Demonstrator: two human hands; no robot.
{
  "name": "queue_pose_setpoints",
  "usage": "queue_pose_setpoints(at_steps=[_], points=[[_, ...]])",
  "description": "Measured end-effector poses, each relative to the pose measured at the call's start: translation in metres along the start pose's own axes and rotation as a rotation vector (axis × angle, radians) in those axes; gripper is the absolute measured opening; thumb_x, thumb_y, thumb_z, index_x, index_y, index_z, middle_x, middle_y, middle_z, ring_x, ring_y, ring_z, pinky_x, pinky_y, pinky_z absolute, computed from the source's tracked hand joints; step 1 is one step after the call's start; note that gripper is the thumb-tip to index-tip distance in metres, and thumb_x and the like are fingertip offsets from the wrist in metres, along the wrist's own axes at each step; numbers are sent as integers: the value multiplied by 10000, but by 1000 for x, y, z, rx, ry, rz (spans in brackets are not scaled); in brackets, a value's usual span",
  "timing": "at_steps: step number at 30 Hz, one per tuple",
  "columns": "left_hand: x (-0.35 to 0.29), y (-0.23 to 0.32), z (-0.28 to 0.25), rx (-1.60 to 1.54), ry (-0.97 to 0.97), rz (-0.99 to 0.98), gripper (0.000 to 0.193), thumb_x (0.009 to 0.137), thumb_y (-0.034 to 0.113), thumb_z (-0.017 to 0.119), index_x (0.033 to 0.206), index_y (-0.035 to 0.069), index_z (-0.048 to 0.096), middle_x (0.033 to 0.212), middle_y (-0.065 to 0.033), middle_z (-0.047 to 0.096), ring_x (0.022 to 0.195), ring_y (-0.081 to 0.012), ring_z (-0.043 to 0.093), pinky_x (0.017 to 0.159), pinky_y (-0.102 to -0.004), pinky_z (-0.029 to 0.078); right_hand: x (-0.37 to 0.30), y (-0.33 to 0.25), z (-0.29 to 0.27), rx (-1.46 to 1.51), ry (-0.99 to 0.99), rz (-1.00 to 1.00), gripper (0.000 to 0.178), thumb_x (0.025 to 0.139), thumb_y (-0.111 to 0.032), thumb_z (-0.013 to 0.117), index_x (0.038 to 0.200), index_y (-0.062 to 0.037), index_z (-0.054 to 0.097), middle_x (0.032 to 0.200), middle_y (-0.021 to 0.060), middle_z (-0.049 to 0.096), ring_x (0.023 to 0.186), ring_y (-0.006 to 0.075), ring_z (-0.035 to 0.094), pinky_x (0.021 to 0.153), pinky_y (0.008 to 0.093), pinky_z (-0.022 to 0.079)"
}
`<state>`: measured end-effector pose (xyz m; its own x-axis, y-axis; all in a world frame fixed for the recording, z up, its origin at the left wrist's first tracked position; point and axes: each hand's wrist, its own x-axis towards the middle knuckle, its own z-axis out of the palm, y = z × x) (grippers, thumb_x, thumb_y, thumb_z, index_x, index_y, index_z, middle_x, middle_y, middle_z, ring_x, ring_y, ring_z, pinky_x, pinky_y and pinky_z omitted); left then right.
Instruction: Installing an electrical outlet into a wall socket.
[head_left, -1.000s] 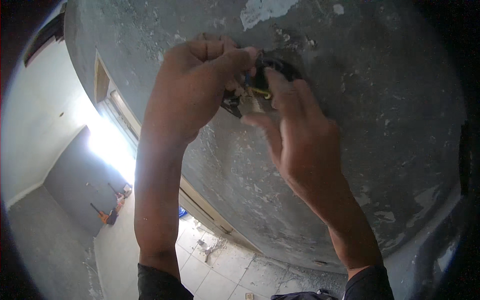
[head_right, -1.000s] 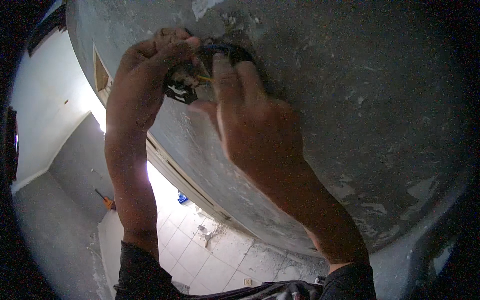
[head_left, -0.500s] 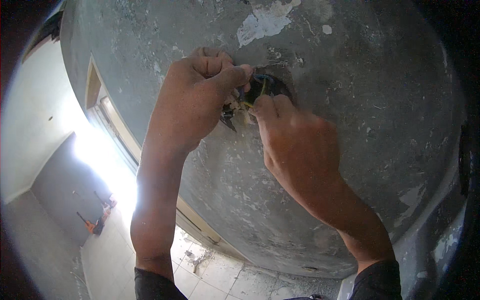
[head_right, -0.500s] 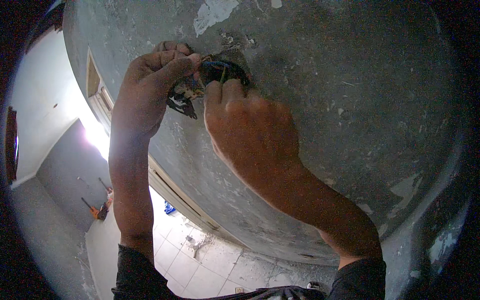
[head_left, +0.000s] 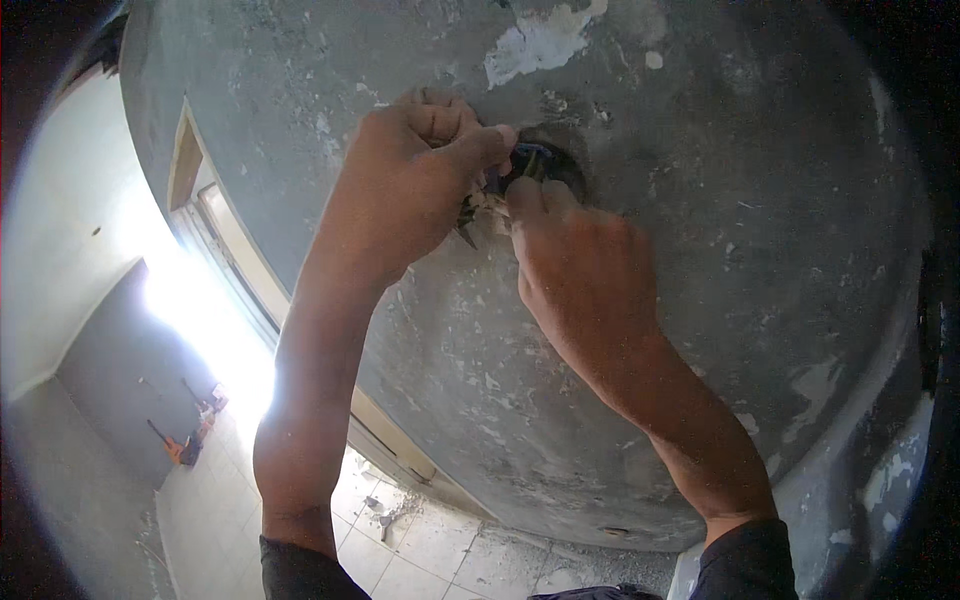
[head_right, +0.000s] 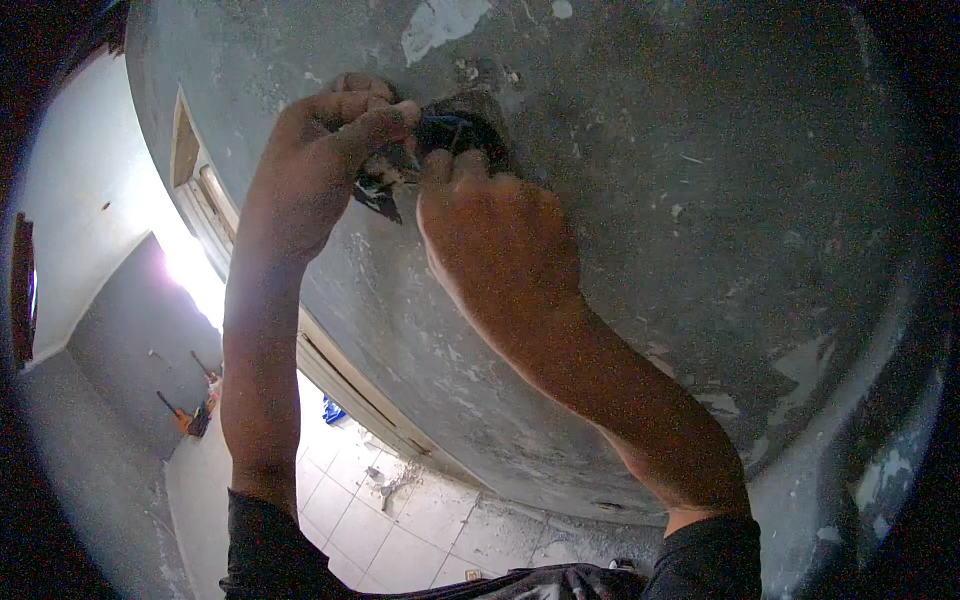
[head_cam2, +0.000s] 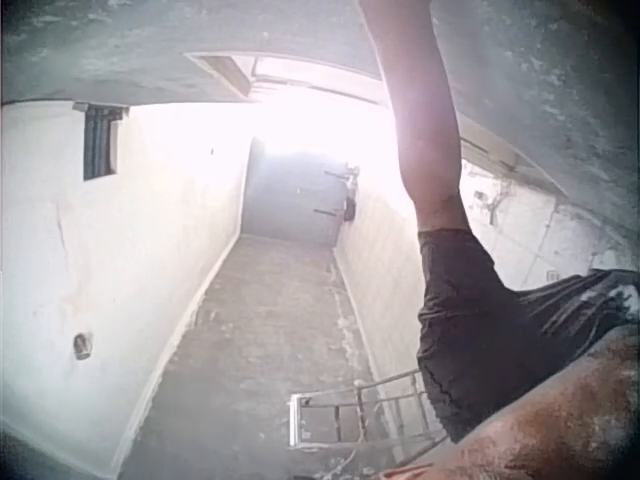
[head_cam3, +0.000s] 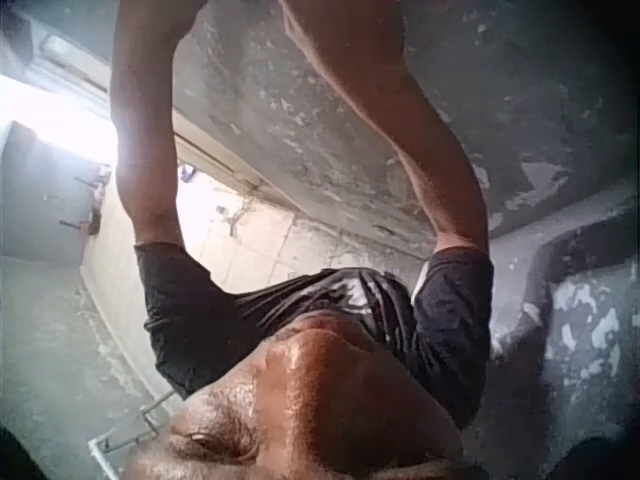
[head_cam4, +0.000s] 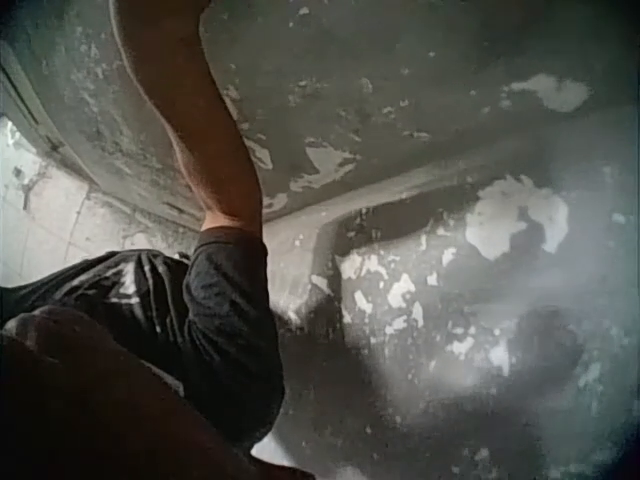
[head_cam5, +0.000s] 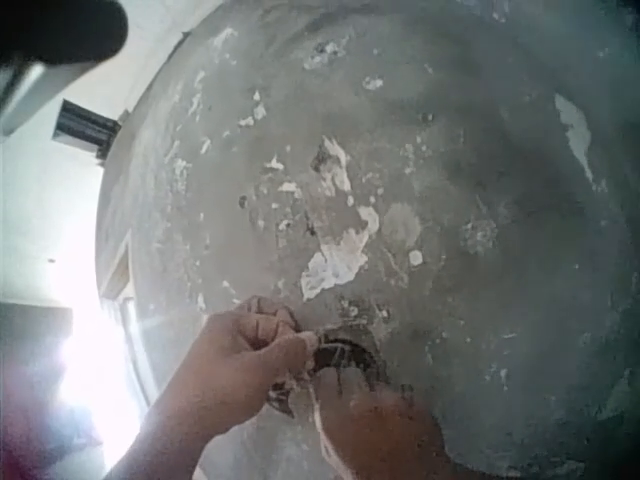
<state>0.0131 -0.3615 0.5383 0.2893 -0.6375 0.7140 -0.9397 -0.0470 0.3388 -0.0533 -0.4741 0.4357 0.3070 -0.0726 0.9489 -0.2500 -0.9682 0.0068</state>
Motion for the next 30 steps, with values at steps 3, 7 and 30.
queue_pose_setpoints(at_steps=[3, 7, 30], points=[[2, -1, -2, 33, -27, 16, 296, 878, 236, 677, 713, -9, 671, 868, -32, 564, 801, -137, 539, 751, -277, 405, -8, 4, 1, 61, 19, 40, 120, 862, -113, 661, 925, -44, 585, 804, 95, 634, 612, 228, 666, 530, 320, 546], [-1, -4, 2, 124, 63, 36, 300, 848, 235, 670, 685, -17, 656, 698, -96, 559, 686, -174, 552, 649, -331, 433, -16, 25, -9, 259, 278, 36, 149, 896, -161, 625, 1005, -65, 592, 868, 112, 618, 659, 279, 683, 535, 346, 563], [-67, -49, 76, 321, 644, 130, 858, 752, 331, 795, 1387, -36, 349, 1310, -238, 434, 1239, -383, 405, 1027, -485, 348, 37, 51, -33, 275, 108, -246, 212, 887, -243, 638, 1001, -64, 647, 937, 97, 644, 819, 312, 680, 715, 415, 557]])
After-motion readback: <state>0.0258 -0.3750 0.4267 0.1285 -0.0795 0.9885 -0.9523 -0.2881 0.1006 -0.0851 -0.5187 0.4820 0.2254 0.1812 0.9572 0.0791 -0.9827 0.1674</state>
